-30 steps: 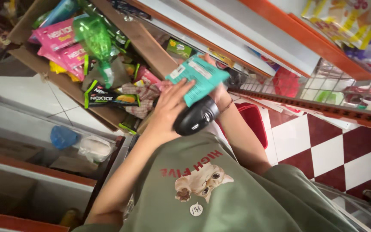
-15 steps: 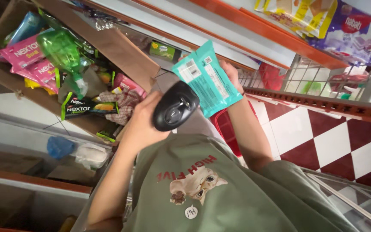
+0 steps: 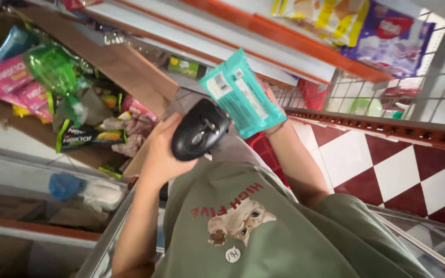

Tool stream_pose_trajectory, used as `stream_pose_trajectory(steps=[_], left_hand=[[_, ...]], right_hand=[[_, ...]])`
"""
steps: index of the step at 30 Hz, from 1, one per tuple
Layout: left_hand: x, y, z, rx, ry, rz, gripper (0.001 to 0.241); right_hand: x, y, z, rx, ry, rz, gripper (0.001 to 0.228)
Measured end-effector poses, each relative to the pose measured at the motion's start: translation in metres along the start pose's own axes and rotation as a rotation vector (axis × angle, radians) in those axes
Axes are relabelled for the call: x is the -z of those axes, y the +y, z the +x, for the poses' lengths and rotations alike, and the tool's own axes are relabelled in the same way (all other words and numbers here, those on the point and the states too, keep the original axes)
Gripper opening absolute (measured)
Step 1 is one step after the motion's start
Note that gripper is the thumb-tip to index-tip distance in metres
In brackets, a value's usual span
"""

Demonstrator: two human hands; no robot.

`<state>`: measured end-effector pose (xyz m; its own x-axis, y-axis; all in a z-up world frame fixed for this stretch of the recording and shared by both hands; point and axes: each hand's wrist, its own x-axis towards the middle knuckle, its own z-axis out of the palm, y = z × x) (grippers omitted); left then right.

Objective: The person scans snacks one at a time with a barcode scanner and places them onto a shelf in a convenience store.

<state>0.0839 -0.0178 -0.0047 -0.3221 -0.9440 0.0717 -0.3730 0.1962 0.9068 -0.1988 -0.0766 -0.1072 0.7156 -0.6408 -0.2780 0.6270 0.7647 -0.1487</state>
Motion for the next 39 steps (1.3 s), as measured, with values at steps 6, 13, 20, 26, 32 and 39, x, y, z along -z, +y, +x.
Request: stream_pose_trajectory(steps=[6,13,20,26,32,39], left_hand=[[-0.024,0.007,0.001,-0.177,-0.162,-0.446,0.075],[-0.064,0.029,0.011,-0.232,-0.103,-0.433,0.060],[-0.059,0.071,0.049,-0.124,0.017,-0.531,0.080],[-0.054,0.103,0.077,-0.198,-0.093,-0.383,0.078],[-0.074,0.138,0.099,-0.367,-0.029,-0.303,0.060],[-0.073,0.141,0.142,-0.347,0.070,-0.379,0.060]], right_hand=[[-0.032,0.008,-0.012,0.315,-0.032,0.009,0.065],[-0.075,0.017,-0.048,0.689,0.225,-0.149,0.055],[-0.104,0.010,-0.097,1.145,0.426,-0.601,0.066],[-0.106,-0.006,-0.112,1.478,0.418,-0.633,0.072],[-0.115,-0.024,-0.125,1.635,0.386,-0.670,0.061],[-0.148,-0.073,-0.139,1.770,0.644,-1.205,0.061]])
